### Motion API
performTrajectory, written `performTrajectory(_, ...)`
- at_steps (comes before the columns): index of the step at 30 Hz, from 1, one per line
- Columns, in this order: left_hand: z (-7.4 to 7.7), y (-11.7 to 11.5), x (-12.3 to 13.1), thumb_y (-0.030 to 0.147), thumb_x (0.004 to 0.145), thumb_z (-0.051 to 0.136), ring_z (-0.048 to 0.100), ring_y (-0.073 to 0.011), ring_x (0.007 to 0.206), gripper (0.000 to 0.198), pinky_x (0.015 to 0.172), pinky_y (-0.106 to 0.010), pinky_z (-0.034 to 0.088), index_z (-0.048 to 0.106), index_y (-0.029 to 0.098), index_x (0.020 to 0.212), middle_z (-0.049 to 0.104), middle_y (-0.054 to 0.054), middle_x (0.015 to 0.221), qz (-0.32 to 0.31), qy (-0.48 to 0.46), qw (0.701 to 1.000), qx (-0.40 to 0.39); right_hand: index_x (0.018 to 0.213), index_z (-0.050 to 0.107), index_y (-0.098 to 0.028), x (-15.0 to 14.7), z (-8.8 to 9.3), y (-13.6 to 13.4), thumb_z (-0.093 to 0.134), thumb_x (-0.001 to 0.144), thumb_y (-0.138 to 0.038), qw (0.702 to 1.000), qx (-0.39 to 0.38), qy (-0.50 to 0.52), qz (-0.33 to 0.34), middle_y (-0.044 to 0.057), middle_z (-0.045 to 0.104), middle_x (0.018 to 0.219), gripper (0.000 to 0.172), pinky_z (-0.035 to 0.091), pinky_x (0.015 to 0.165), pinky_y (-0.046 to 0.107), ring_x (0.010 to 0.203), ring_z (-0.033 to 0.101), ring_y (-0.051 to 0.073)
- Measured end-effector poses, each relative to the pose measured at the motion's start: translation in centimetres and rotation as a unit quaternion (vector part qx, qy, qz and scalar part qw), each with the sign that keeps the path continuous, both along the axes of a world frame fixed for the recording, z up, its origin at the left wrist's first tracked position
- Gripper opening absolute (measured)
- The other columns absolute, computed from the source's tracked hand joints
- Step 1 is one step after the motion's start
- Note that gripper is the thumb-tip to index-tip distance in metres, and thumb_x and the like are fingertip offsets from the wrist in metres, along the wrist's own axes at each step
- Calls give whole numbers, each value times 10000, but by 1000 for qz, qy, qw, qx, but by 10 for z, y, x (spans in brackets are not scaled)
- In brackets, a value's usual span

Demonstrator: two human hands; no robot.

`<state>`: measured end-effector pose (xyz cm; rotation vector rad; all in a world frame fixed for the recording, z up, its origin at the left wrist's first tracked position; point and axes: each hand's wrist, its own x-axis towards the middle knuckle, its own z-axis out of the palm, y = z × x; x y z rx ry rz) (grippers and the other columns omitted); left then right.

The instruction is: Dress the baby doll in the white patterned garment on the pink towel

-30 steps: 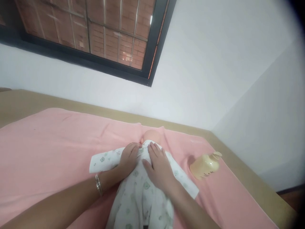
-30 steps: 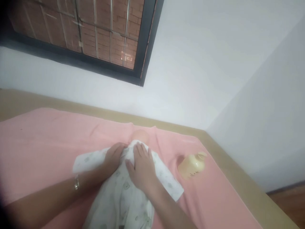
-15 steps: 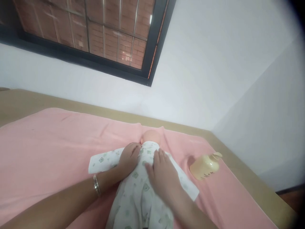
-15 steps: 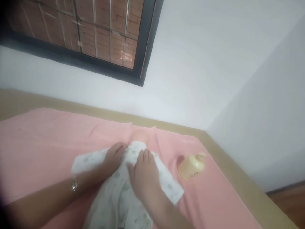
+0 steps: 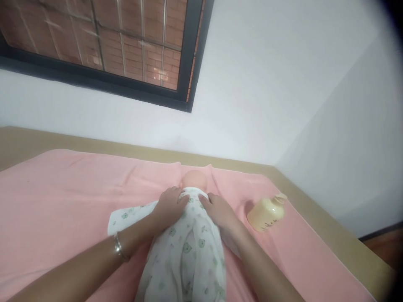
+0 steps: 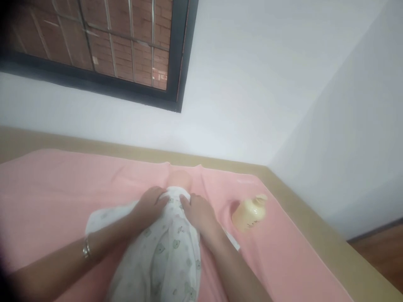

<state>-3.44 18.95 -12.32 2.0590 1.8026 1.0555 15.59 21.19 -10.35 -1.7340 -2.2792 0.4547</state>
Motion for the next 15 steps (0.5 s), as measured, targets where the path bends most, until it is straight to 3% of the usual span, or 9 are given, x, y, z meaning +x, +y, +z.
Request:
performTrajectory(3, 0, 7, -2, 495, 836, 366, 576, -219, 771, 400, 681, -324, 411, 641, 204, 839, 655, -71, 846, -2, -7, 998, -63, 918, 617, -149, -4, 1, -7, 201, 919, -551, 999, 13, 35, 32, 100, 642, 898, 579, 368, 652, 261, 792, 576, 185)
performTrajectory(7, 2, 11, -6, 605, 811, 354, 601, -216, 729, 490, 614, -291, 399, 654, 219, 830, 679, -57, 841, -26, -33, 989, -141, 960, 620, -140, -19, 7, -15, 256, 921, -490, 994, 101, 17, 36, 112, 637, 945, 507, 369, 715, 269, 877, 566, 202)
performTrajectory(11, 4, 7, 1, 561, 841, 334, 594, -213, 746, 474, 649, -294, 394, 647, 206, 807, 672, -62, 823, 3, 33, 994, -100, 967, 654, -103, -28, 11, 2, 124, 907, -575, 999, -2, -51, -5, 174, 644, 966, 713, 392, 747, 325, 899, 592, 258)
performTrajectory(15, 4, 3, 12, 436, 879, 324, 567, -231, 822, 424, 769, -343, 376, 637, 166, 783, 654, -89, 815, 38, 134, 990, -7, 1047, 654, -114, -27, 14, 20, 67, 891, -614, 995, -83, -39, 28, 180, 634, 1065, 787, 405, 783, 343, 976, 592, 271)
